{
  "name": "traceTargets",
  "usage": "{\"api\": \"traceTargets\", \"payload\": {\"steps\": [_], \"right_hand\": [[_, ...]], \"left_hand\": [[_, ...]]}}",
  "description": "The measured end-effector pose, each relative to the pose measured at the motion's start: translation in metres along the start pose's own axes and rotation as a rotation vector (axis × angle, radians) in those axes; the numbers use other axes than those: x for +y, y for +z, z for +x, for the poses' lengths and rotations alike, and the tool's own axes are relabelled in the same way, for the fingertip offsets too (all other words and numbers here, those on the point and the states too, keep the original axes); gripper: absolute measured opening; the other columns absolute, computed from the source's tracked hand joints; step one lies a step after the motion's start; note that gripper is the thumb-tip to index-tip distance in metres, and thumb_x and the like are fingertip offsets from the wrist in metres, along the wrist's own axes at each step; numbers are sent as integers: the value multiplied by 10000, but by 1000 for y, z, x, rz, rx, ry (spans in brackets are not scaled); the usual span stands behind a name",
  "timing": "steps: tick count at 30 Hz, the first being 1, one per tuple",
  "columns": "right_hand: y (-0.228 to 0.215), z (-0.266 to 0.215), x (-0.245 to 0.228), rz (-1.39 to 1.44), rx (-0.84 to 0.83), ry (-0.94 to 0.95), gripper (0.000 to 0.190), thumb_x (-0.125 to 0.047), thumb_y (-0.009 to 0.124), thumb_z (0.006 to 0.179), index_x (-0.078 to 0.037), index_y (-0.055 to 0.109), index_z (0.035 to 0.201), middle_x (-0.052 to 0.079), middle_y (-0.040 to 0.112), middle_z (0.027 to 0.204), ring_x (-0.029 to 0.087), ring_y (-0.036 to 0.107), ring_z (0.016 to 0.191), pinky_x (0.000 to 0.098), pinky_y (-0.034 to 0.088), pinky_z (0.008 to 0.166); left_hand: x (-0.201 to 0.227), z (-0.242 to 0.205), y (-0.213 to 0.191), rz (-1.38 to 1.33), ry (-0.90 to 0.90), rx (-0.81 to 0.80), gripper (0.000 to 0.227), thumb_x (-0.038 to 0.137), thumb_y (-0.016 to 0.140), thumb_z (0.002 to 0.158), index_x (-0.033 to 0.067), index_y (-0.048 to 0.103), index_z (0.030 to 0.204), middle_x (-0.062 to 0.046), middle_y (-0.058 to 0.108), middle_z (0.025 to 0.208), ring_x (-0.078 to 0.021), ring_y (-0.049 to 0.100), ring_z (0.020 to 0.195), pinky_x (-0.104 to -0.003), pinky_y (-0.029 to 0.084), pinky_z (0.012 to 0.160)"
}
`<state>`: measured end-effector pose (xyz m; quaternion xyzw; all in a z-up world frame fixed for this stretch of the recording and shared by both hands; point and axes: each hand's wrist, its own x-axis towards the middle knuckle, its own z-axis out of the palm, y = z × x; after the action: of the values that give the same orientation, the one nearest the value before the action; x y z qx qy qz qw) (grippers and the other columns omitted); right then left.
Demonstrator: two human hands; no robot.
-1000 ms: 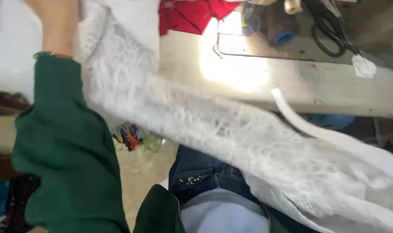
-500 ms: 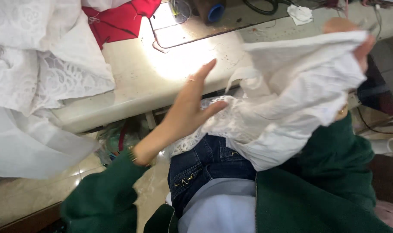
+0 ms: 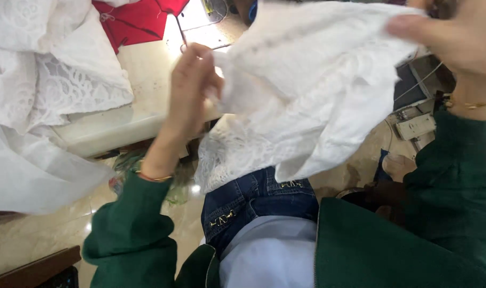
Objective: Trimming loose threads and excess fabric from a white lace garment using snips
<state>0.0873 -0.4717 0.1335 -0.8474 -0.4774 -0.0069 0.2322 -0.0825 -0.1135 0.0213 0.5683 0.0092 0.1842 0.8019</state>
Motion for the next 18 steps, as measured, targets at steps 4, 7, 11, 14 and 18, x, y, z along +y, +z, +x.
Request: {"api": "traceTargets", "payload": {"steps": [4, 7, 11, 14, 18], "right_hand": [[30, 4, 7, -73, 120, -5, 153, 86, 773, 1272, 59, 626, 1238, 117, 429, 919, 217, 344, 749, 374, 294, 716], [50, 5, 26, -197, 214, -133, 367, -268, 671, 1325, 58, 664, 1157, 95, 329, 750, 232, 297, 648, 403, 265, 687], [76, -10, -30, -125, 436, -94, 347, -186, 519, 1354, 47, 468, 1101, 166, 384, 967, 284, 325, 832, 458, 260, 807], [87, -17, -104, -147, 104, -17, 295, -285, 627, 1057, -90, 531, 1257, 21, 561, 811, 202, 493, 750, 387, 384, 747], [117, -35, -126, -338, -148, -366, 608, -408, 748, 913, -134, 590, 1432, -18, 697, 676, 106, 496, 465, 304, 416, 559]], "left_hand": [[42, -13, -6, 115, 70, -60, 195, 231, 517, 1041, 149, 459, 873, 59, 323, 650, -131, 520, 466, -263, 474, 648], [40, -18, -11, 83, 5, -13, 215, 229, 505, 1041, 145, 446, 852, 54, 243, 601, -142, 515, 460, -287, 522, 737], [33, -18, -21, -11, 16, 1, 204, 296, 533, 1033, 148, 484, 901, 52, 358, 645, -158, 657, 668, -323, 539, 800], [24, -12, -24, -54, -12, 3, 191, 325, 525, 1031, 173, 480, 925, 46, 407, 665, -225, 767, 847, -335, 496, 835], [24, -16, -18, -92, 6, 7, 237, 404, 544, 999, 180, 477, 954, 17, 586, 781, -318, 751, 1136, -392, 461, 960]]}}
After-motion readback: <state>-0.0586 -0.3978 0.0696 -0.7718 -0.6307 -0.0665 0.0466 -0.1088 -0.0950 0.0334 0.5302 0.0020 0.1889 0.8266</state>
